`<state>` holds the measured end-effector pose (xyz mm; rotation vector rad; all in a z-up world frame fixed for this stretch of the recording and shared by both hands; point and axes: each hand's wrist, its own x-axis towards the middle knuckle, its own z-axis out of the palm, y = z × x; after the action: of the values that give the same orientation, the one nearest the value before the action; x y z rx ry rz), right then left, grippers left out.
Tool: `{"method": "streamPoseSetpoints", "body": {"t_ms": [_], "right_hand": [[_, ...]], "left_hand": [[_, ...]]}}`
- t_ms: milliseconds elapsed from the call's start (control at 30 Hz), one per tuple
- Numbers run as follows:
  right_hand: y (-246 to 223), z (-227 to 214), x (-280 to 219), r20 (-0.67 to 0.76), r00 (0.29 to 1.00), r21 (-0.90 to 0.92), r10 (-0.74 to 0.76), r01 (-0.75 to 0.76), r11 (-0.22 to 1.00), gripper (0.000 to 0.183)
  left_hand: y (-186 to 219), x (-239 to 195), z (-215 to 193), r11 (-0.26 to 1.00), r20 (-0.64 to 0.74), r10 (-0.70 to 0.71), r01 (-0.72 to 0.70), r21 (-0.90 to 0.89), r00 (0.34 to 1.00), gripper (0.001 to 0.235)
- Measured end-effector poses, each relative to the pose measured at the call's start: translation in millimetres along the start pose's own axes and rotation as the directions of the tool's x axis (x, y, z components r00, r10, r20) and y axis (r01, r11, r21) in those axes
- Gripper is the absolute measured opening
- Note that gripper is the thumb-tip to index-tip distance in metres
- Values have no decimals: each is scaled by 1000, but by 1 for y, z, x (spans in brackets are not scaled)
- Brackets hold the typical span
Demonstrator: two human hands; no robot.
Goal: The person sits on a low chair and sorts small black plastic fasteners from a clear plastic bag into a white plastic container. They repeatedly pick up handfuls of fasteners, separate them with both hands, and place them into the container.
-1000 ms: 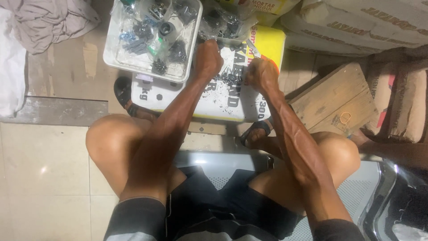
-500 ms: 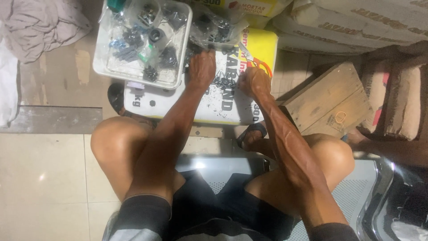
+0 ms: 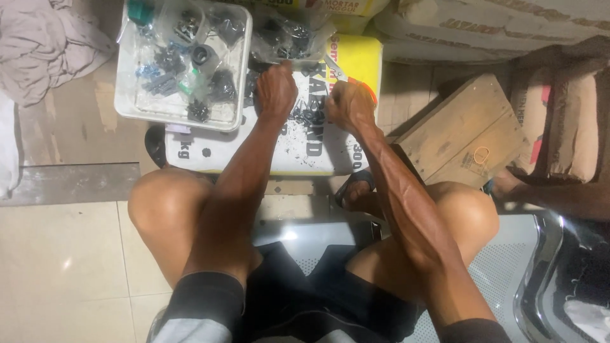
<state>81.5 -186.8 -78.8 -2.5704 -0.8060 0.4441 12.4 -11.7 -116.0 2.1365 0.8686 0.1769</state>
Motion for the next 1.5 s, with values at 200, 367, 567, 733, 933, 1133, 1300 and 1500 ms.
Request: {"method": "streamPoseSetpoints", "body": {"t_ms": [200, 367, 567, 733, 933, 1133, 1300, 1500], "right_hand": [[-30, -50, -12, 95, 992, 249, 86, -107, 963, 15], [-64, -95, -35, 116, 993, 509, -5, -55, 859, 13], [-76, -147, -46, 31, 967, 470, -251, 208, 858, 14], [-79, -125, -48, -91, 948, 493, -305, 309, 813, 14], [-74, -96, -47, -94, 961, 508, -259, 270, 818, 15], [-74, -86, -31, -88, 961, 500, -261, 270, 823, 17], [-86, -89, -28, -121, 951, 463, -286, 309, 831, 18], [-81, -92, -15, -57, 963, 510, -265, 256, 821, 19]], "left_hand": [[34, -25, -39, 995, -35, 95, -95, 5, 995, 23], [41, -30, -50, 890, 11, -58, 56, -453, 998, 14], [110, -59, -148, 757, 163, 68, 56, -652, 984, 13], [117, -64, -166, 750, 157, 231, -73, -658, 960, 28], [110, -77, -135, 539, 189, -28, 174, -824, 982, 25], [99, -61, -135, 590, 191, 39, 131, -797, 981, 17], [90, -49, -114, 671, 140, 53, 68, -738, 989, 12], [97, -51, -107, 702, 81, -30, 79, -708, 996, 11]]}}
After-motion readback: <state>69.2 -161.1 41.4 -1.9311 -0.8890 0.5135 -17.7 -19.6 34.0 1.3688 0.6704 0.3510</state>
